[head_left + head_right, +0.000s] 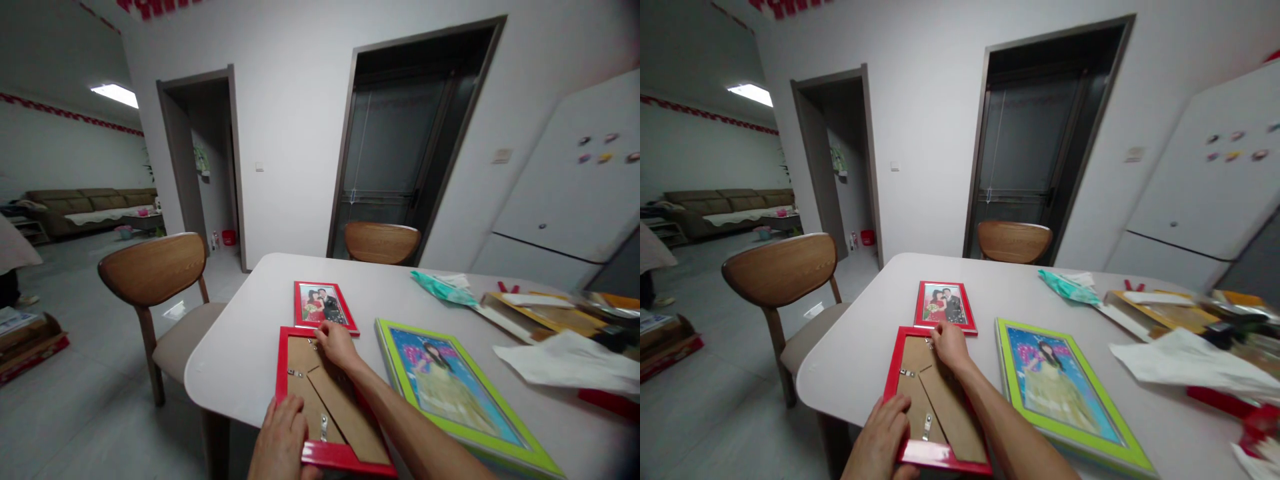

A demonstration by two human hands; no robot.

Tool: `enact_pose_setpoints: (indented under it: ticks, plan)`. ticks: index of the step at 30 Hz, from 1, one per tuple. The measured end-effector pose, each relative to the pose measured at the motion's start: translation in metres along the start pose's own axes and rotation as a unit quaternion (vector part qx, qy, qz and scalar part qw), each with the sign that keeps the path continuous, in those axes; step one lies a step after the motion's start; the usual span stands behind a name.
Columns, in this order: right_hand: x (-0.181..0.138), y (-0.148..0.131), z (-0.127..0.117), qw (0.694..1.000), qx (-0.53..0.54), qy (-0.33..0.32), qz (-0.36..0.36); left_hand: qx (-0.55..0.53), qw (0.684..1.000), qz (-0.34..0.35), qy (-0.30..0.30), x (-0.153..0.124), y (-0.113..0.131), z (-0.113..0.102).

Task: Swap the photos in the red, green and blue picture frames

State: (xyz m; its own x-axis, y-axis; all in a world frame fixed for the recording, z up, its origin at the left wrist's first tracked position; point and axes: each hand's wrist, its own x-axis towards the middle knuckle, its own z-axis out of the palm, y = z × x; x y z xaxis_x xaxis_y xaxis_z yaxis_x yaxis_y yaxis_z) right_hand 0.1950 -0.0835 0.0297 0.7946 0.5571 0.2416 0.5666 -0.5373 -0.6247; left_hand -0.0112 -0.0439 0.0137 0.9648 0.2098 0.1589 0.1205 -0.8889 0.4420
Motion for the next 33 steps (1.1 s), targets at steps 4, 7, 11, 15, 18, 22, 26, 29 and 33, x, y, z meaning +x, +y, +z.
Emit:
enact_pose_setpoints:
  ticks: [4, 7, 11, 15, 18, 22, 26, 29, 33]
  plan:
    - [-0.028, 0.009, -0.035, 0.995, 0.095, 0.024, -0.010, -0.069, 0.996, 0.021, 0.047, -0.006, -0.007, -0.004]
    - [-0.060, 0.014, -0.053, 0.956, 0.275, 0.068, 0.069, -0.176, 0.978, -0.006, 0.116, -0.009, -0.002, -0.017]
    - [-0.103, -0.002, -0.037, 0.805, 0.557, -0.007, 0.206, -0.401, 0.900, -0.057, 0.161, -0.005, 0.024, -0.024]
    - [-0.122, -0.025, -0.019, 0.731, 0.648, -0.015, 0.214, -0.555, 0.822, -0.070, 0.110, 0.005, 0.058, -0.022]
    - [-0.119, -0.024, -0.041, 0.728, 0.659, 0.033, 0.185, -0.568, 0.813, -0.077, 0.101, 0.016, 0.076, -0.024]
    - [-0.109, 0.002, -0.099, 0.762, 0.619, 0.089, 0.168, -0.620, 0.781, -0.060, 0.046, 0.033, 0.093, -0.020]
    - [-0.103, 0.042, -0.148, 0.793, 0.575, 0.097, 0.175, -0.673, 0.737, -0.047, -0.038, 0.047, 0.110, -0.001]
    - [-0.104, 0.074, -0.176, 0.819, 0.531, 0.081, 0.201, -0.671, 0.734, -0.051, -0.091, 0.054, 0.120, 0.015]
    - [-0.105, 0.110, -0.202, 0.851, 0.464, 0.069, 0.234, -0.658, 0.739, -0.058, -0.130, 0.061, 0.123, 0.031]
